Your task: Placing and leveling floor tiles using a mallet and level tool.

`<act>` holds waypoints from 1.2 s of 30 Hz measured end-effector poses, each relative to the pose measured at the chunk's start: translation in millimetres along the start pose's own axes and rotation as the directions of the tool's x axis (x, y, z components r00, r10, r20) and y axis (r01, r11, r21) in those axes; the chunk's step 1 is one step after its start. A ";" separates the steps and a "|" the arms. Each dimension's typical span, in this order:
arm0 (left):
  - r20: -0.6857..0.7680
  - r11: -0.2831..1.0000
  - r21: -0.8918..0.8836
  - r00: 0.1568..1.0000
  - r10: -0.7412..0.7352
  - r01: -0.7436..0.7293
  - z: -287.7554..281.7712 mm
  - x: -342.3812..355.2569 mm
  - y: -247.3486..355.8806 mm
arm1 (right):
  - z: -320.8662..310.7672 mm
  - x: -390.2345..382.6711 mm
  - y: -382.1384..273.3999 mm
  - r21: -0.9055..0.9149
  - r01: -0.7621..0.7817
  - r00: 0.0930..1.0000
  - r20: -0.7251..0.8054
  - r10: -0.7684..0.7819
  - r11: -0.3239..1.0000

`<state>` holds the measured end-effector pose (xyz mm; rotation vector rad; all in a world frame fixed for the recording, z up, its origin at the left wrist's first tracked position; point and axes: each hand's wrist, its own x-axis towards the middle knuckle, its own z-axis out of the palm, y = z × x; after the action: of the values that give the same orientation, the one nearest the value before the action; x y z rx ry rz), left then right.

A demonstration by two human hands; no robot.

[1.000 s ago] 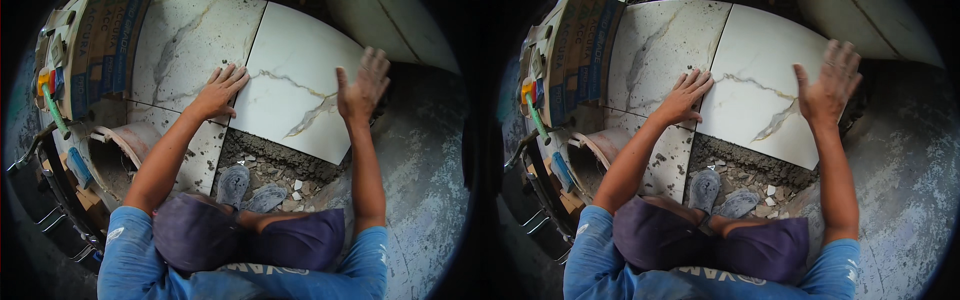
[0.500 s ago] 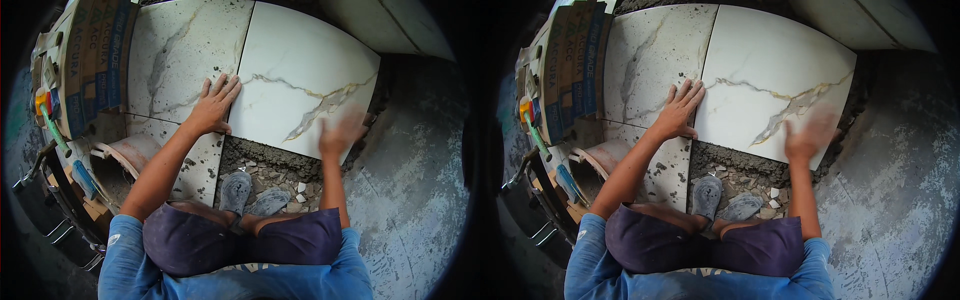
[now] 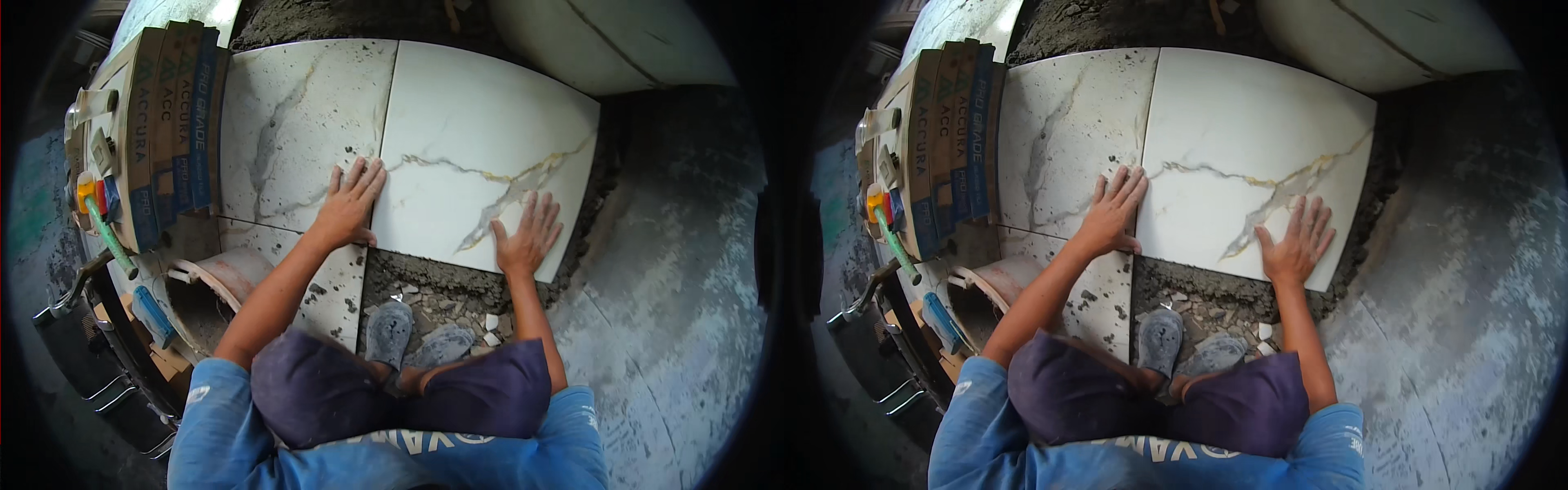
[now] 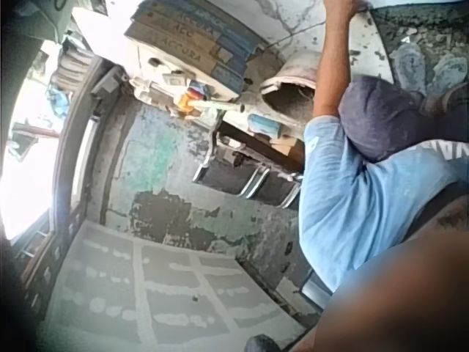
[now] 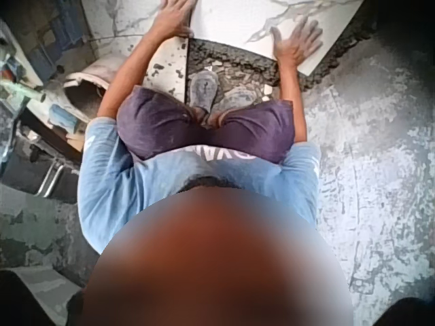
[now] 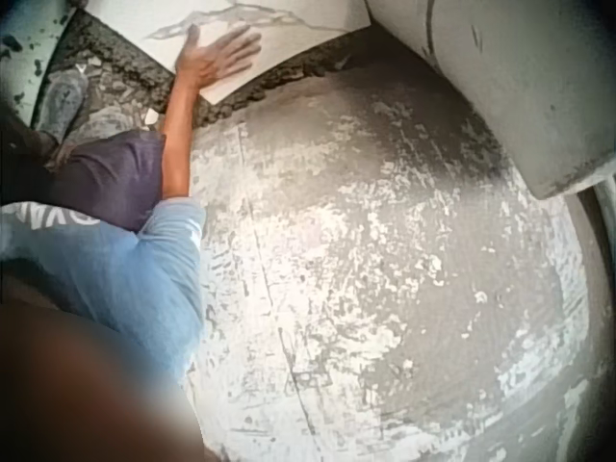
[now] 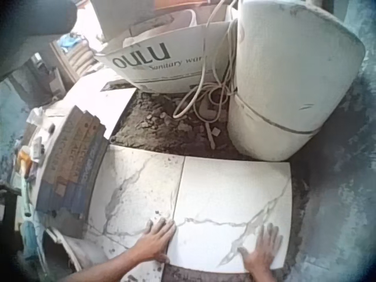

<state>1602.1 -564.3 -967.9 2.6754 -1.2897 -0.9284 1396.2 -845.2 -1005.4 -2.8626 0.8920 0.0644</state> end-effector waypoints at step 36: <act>-0.632 0.598 -0.762 0.082 -0.771 -0.250 -171.9 -249.6 -74.7 | -195.7 75.1 -16.8 0.833 0.040 0.995 0.019 -0.101 0.552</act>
<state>1625.5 -373.3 -722.1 1.9044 0.1221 0.4763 1467.2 -902.7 -816.1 -1.9545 0.5529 -0.2229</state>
